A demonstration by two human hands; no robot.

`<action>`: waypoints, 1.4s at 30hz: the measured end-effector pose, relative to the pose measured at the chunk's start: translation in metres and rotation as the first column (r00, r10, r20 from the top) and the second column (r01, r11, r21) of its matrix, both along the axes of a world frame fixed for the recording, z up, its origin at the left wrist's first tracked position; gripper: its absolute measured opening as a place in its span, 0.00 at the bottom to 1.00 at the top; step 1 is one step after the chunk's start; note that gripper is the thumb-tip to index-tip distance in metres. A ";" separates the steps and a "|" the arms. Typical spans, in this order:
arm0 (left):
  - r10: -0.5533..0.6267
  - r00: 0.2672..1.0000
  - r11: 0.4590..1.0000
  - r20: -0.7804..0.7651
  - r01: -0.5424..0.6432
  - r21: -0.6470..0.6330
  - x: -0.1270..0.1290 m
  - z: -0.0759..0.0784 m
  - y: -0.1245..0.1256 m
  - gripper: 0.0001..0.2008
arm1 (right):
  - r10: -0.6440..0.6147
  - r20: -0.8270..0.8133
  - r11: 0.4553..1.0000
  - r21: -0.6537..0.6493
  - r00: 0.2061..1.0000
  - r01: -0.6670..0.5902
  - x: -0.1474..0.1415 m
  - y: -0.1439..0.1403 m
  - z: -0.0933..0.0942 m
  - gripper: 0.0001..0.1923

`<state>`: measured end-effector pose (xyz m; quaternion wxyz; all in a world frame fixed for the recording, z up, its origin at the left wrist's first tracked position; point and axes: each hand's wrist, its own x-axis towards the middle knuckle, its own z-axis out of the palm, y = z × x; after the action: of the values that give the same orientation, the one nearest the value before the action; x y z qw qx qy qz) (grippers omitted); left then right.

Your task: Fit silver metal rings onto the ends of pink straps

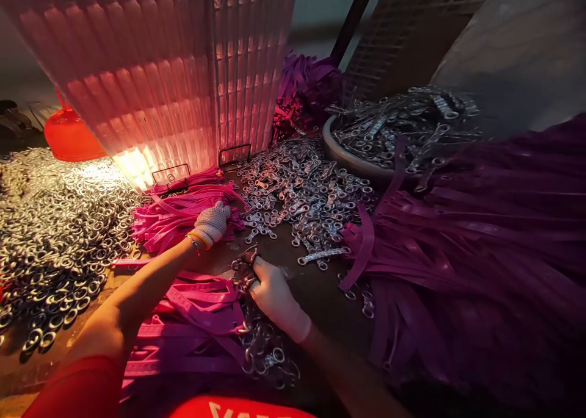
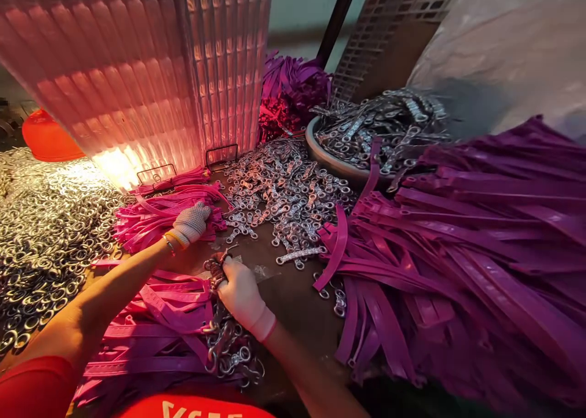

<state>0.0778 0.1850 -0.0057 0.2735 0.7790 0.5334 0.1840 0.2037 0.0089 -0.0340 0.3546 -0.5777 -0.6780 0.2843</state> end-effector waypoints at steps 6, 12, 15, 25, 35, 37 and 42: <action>-0.033 0.999 0.999 0.020 0.032 0.029 -0.025 0.008 -0.043 0.07 | -0.034 0.046 0.998 0.058 0.998 0.032 0.008 -0.001 0.015 0.21; 0.210 0.856 0.842 0.472 0.087 -0.532 -0.067 0.022 -0.134 0.17 | 0.100 0.396 0.994 -0.004 0.913 -0.107 -0.007 -0.009 0.038 0.16; 0.317 0.800 0.788 0.510 0.077 -0.611 -0.069 0.022 -0.167 0.21 | 0.168 0.595 0.982 -0.029 0.786 -0.187 -0.021 -0.019 0.044 0.10; 0.154 0.857 0.923 0.491 0.053 -0.382 -0.074 0.005 -0.212 0.19 | 0.025 0.436 0.955 0.256 0.900 -0.150 -0.026 -0.055 0.023 0.09; 0.011 0.920 0.967 0.391 0.089 -0.238 -0.077 0.004 -0.220 0.15 | -0.067 0.496 0.817 0.526 0.865 -0.238 -0.027 -0.060 0.015 0.17; -0.034 0.946 0.984 0.322 0.087 -0.153 -0.078 -0.002 -0.218 0.10 | -0.056 0.523 0.823 0.506 0.850 -0.258 -0.026 -0.059 0.012 0.14; 0.033 0.889 0.948 0.457 0.117 -0.296 -0.084 -0.003 -0.213 0.12 | 0.032 0.514 0.944 0.266 0.857 -0.195 -0.028 -0.056 0.024 0.17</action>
<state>-0.0058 -0.0283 -0.0089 0.5160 0.6714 0.4595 0.2680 0.1758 -0.0466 -0.0101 0.2339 -0.5276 -0.8159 0.0350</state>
